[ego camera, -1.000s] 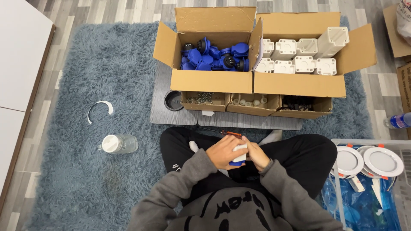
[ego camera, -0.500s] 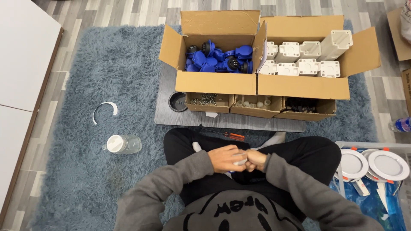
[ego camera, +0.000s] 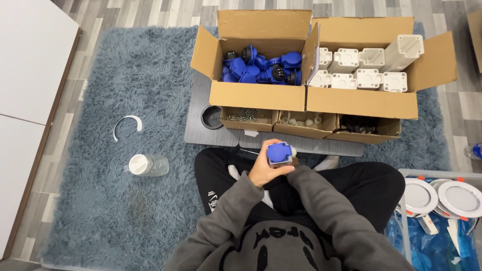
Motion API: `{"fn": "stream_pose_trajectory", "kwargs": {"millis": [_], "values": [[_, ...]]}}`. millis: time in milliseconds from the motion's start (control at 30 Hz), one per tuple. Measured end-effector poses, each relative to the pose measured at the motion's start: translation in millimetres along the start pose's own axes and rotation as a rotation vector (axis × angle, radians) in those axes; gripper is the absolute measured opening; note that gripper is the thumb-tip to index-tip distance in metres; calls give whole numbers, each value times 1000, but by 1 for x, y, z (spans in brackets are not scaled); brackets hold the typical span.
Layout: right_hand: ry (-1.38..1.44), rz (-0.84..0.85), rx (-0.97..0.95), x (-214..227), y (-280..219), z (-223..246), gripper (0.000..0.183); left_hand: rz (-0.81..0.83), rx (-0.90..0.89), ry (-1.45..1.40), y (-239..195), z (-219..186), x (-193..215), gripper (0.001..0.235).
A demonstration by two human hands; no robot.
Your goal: Assembling downlight housings by connecting plastic components and using a screwdriver to fasten them.
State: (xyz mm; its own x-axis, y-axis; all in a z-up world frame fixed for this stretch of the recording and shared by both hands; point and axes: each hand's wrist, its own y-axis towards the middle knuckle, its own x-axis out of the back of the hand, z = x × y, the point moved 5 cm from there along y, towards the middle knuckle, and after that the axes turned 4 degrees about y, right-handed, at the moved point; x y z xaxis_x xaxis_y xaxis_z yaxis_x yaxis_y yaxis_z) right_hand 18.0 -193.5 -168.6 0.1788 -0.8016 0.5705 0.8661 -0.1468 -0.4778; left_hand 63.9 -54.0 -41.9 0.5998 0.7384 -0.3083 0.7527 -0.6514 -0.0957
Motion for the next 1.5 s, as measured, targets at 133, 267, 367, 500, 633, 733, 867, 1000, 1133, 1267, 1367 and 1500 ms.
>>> {"fn": "stream_pose_trajectory", "kwargs": {"millis": [133, 267, 367, 500, 633, 733, 867, 1000, 1133, 1267, 1367, 1500], "values": [[-185, -96, -100, -12, 16, -14, 36, 88, -340, 516, 11, -37, -1, 74], [-376, -191, -198, -25, 26, -44, 36, 73, -407, 616, 15, -43, 0, 68], [-474, -235, -249, -31, 37, -74, 36, 42, -460, 734, 17, -45, 1, 73], [-225, -248, 147, 16, -41, -58, 28, 12, -468, 779, 19, -37, 1, 77], [73, -319, 315, 105, -146, 32, 24, -8, -504, 701, 23, -27, 3, 79], [182, -411, 344, 146, -189, 42, 22, -36, -537, 704, 27, -21, 4, 80], [559, -503, 430, 180, -229, 21, 17, -71, -529, 683, 25, -18, 4, 82], [701, -598, 593, 223, -259, 62, 40, -69, -452, 737, 20, -32, -1, 77], [510, -755, 841, 241, -248, 109, 44, -82, -497, 677, 19, -37, 0, 72], [332, -776, 953, 232, -216, 161, 41, -92, -502, 683, 20, -37, 3, 71], [416, -624, 772, 217, -177, 190, 34, -91, -508, 674, 22, -33, 6, 71], [-19, -839, 936, 201, -149, 211, 39, -123, -574, 681, 23, -26, 8, 68]]}}
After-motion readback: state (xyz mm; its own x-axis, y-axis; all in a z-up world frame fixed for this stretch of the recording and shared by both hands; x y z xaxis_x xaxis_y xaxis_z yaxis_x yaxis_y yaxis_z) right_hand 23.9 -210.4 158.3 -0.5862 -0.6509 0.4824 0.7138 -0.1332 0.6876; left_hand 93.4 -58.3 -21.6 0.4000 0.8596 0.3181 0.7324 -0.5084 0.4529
